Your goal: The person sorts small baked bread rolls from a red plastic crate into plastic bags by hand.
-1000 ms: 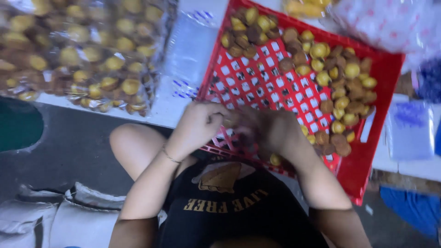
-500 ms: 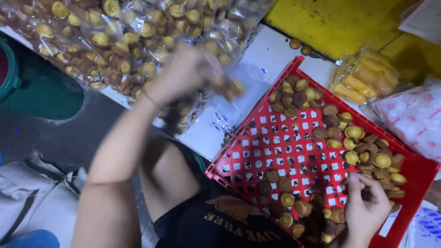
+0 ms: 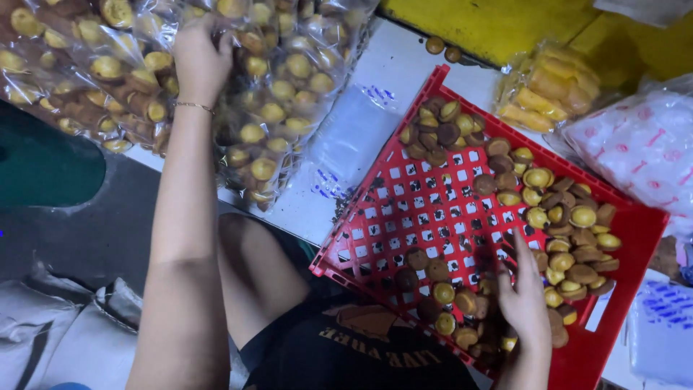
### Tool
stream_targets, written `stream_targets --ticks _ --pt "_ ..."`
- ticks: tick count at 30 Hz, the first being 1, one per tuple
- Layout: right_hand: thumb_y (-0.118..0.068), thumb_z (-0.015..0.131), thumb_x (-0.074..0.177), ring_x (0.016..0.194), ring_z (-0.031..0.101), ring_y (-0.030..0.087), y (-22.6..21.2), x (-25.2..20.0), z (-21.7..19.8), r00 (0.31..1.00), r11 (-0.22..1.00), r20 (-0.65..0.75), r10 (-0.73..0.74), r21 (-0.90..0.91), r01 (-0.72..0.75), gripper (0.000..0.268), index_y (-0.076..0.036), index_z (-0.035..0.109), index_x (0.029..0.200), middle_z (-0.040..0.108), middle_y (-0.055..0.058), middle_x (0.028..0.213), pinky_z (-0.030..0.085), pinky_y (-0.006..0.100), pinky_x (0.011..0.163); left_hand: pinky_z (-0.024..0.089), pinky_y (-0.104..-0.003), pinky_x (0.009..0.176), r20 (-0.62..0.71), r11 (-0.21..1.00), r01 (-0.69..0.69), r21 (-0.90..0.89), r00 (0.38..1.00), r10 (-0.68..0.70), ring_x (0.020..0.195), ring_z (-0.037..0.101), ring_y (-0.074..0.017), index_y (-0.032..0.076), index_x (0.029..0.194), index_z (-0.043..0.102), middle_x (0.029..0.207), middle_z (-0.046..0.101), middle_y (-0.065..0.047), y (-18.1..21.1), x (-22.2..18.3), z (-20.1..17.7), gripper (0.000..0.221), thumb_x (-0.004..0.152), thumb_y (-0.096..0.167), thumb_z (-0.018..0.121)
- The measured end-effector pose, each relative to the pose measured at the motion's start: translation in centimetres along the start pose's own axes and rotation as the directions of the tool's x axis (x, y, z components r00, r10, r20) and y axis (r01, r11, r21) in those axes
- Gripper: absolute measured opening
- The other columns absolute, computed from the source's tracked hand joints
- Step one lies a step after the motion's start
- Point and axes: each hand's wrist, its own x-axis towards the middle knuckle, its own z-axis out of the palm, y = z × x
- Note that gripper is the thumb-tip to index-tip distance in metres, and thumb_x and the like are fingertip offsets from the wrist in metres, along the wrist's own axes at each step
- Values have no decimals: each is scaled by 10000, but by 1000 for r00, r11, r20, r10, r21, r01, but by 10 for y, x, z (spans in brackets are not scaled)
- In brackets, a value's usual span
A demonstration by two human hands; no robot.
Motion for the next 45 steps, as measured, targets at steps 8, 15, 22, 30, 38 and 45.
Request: stream_targets --ticks 8,15,22,30,38,45 --pt "-110 557 972 1353 575 238 -5 3 11 993 997 117 -8 79 -1 531 -134 508 1500 608 88 1467 442 422 1150 511 -461 827 355 941 211 -265 929 -108 914 665 -343 27 1190 672 1074 668 -178 226 -108 54 278 977 149 542" --pt "-231 559 983 1332 586 248 5 1 26 973 998 225 -56 27 51 508 -195 527 1489 595 70 1481 479 427 1108 518 -442 748 354 966 149 -209 933 -67 784 682 -275 161 756 774 801 767 -16 186 -191 158 220 907 93 627" --pt "-193 681 933 1223 636 424 -34 1 75 903 898 -77 -422 103 428 407 -96 680 1328 708 176 1237 518 550 999 498 -399 856 351 953 -15 -304 928 127 923 678 -237 226 994 637 865 641 12 260 -151 76 262 1091 406 473" --pt "-310 794 863 943 757 309 -63 -8 68 1000 942 19 15 336 -21 236 -171 769 1052 776 95 902 583 433 835 521 -362 805 456 760 -49 -648 774 439 834 679 -204 266 979 712 817 721 41 328 -147 -33 109 989 337 630" --pt "-34 697 840 761 722 174 -9 11 49 937 857 -344 -68 460 231 228 -220 799 926 763 9 806 527 291 720 525 -497 875 679 271 635 -724 588 440 967 647 -353 55 1102 672 978 713 -169 352 -192 -46 230 1007 201 521" --pt "42 636 844 1080 660 429 84 123 75 877 951 -366 -310 -130 282 356 -95 714 1164 685 201 1052 516 528 964 584 -404 874 548 850 195 -489 827 125 982 738 -298 125 1048 813 1158 778 -66 309 -192 -6 285 886 -1 615"
